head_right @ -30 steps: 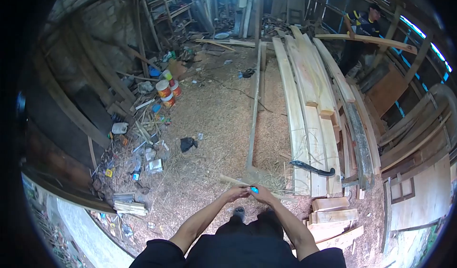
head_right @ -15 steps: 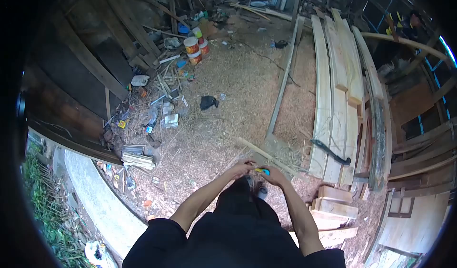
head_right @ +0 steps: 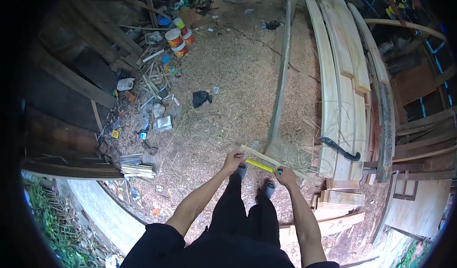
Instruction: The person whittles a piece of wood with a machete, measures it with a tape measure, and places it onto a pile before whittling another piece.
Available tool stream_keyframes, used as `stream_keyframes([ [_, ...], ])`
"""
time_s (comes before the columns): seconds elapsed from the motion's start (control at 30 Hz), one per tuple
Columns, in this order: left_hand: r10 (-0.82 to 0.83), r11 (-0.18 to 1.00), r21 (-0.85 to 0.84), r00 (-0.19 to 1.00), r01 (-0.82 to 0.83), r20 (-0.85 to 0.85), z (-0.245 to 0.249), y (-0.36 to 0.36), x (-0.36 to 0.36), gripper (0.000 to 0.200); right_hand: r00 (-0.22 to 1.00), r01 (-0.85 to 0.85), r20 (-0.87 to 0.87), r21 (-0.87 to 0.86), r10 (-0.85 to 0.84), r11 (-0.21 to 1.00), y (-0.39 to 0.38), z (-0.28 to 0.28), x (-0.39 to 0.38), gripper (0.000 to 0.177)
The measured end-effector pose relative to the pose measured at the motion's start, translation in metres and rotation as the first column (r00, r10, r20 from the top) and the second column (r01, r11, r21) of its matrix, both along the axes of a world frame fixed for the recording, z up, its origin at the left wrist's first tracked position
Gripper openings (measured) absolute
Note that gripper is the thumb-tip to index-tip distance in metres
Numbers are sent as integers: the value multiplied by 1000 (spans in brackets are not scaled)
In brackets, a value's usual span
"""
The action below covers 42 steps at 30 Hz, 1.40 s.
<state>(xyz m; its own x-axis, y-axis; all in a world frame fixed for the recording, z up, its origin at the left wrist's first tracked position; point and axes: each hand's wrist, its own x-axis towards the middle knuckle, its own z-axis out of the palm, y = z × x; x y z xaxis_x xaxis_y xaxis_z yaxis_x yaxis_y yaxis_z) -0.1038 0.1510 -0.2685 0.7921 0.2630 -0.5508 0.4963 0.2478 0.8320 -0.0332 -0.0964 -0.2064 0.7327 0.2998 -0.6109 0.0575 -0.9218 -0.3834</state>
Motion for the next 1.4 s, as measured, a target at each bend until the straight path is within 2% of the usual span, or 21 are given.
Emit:
stream_keyframes([
  [0.07, 109, 994, 24, 991, -111, 82, -15, 2, 6, 22, 993, 91, 74, 1, -90, 996, 13, -15, 6, 36],
  [0.13, 104, 994, 31, 994, -105, 39, -36, 7, 11, 20, 992, 109, 71, -46, -106, 993, 27, -24, 7, 34],
  [0.2, 143, 976, 164, 990, -141, -4, -49, 11, 18, 19, 980, 165, 126, -76, -155, 983, 43, -32, 8, 32],
  [0.23, 138, 979, 156, 990, -132, -23, -51, 11, 18, 19, 981, 177, 98, -122, -165, 977, 51, -33, 9, 32],
  [0.3, 150, 937, 323, 988, -135, -22, -58, 15, 23, 18, 978, 183, 121, -127, -168, 975, 62, -46, 9, 33],
  [0.4, 162, 906, 395, 987, -152, 8, -70, 22, 29, 19, 972, 219, 117, -127, -204, 968, 73, -62, 7, 34],
  [0.6, 107, 948, 303, 994, -98, -13, -91, 32, 36, 19, 973, 222, 99, -137, -210, 965, 81, -75, 9, 36],
  [0.67, 151, 974, 175, 988, -145, -23, -100, 31, 32, 18, 973, 226, 83, -137, -216, 965, 79, -75, 11, 37],
  [0.77, 153, 985, 84, 988, -149, -32, -108, 29, 30, 18, 974, 224, 58, -137, -218, 965, 73, -74, 16, 36],
  [1.07, 119, 990, 83, 991, -114, -62, -112, 22, 34, 19, 973, 229, 28, -194, -228, 954, 64, -74, 21, 36],
  [1.17, 132, 991, 17, 990, -131, -51, -107, 20, 34, 20, 971, 235, 2, -222, -241, 946, 66, -74, 20, 35],
  [1.27, 86, 994, 64, 995, -83, -49, -117, 23, 28, 21, 964, 260, -11, -175, -266, 950, 63, -77, 20, 35],
  [1.4, 28, 980, 195, 997, -40, 68, -114, 30, 31, 15, 965, 252, -34, -124, -258, 960, 55, -80, 16, 35],
])
